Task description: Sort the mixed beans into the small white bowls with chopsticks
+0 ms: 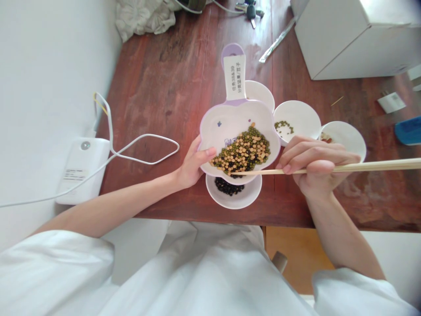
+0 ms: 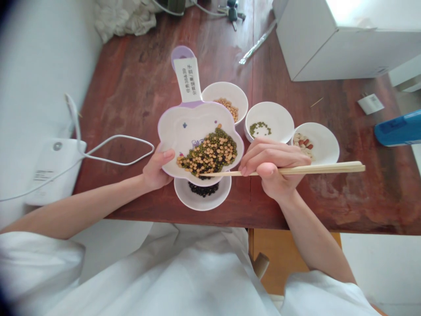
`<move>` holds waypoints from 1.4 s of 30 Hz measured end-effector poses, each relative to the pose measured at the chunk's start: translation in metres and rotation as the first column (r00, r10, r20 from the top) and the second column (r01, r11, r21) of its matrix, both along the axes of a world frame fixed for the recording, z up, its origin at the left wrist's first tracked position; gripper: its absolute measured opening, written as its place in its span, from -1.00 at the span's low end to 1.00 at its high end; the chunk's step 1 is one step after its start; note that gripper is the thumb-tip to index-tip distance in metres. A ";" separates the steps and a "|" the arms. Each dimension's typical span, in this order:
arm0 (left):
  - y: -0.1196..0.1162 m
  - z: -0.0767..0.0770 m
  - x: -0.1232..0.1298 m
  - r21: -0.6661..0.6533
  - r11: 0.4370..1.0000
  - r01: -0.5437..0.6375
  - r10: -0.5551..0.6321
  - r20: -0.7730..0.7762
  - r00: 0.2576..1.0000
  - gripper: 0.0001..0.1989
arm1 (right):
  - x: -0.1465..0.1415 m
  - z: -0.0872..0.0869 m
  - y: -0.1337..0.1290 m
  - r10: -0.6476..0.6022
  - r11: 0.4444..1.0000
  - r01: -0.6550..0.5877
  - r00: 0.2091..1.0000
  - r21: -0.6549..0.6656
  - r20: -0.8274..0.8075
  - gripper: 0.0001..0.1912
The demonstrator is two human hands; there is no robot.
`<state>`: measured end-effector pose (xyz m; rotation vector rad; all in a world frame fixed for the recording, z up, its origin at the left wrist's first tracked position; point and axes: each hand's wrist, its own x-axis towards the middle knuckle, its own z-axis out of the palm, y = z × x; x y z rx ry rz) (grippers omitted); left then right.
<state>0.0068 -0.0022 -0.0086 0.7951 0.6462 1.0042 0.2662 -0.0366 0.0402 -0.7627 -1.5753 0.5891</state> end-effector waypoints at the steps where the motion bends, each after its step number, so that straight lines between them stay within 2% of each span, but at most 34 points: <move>1: 0.000 -0.001 0.000 -0.001 1.000 0.004 -0.004 0.004 1.000 -0.37 | 0.000 0.000 0.000 0.006 1.000 -0.006 1.000 -0.002 -0.001 -0.46; 6: -0.001 -0.005 -0.003 -0.009 1.000 0.012 -0.012 -0.027 1.000 -0.31 | 0.000 0.002 0.001 0.009 0.999 -0.009 1.000 -0.050 -0.011 -0.43; 17: -0.007 0.004 -0.007 -0.061 0.998 0.034 -0.039 -0.080 0.996 -0.18 | 0.004 -0.002 0.002 0.050 0.983 -0.065 0.995 -0.173 -0.089 -0.39; 23: -0.009 0.007 -0.009 -0.058 0.998 0.033 -0.038 -0.080 0.996 -0.19 | 0.005 -0.002 0.003 0.115 0.974 -0.138 0.984 -0.179 -0.133 -0.39; 27: -0.010 0.006 -0.011 -0.071 0.997 0.029 -0.034 -0.074 0.997 -0.19 | 0.006 -0.001 0.002 0.084 0.974 -0.121 0.979 -0.193 -0.188 -0.35; 31: -0.009 0.006 -0.012 -0.080 0.996 0.051 -0.057 -0.075 0.996 -0.16 | 0.004 0.000 0.001 0.001 0.987 -0.026 0.987 -0.157 -0.160 -0.36; 34: -0.007 0.010 -0.010 -0.064 0.996 0.057 -0.061 -0.070 0.996 -0.18 | 0.003 0.001 -0.001 -0.010 0.997 0.002 0.994 -0.082 -0.105 -0.41; 37: -0.006 0.012 -0.009 -0.043 0.998 0.047 -0.049 -0.060 0.997 -0.22 | 0.005 0.002 -0.004 0.023 1.000 -0.023 1.000 -0.004 0.002 -0.49; 42: -0.007 0.014 -0.009 -0.087 0.995 0.047 -0.054 -0.074 0.996 -0.17 | 0.012 0.001 -0.005 0.083 0.997 -0.083 0.996 0.000 0.042 -0.47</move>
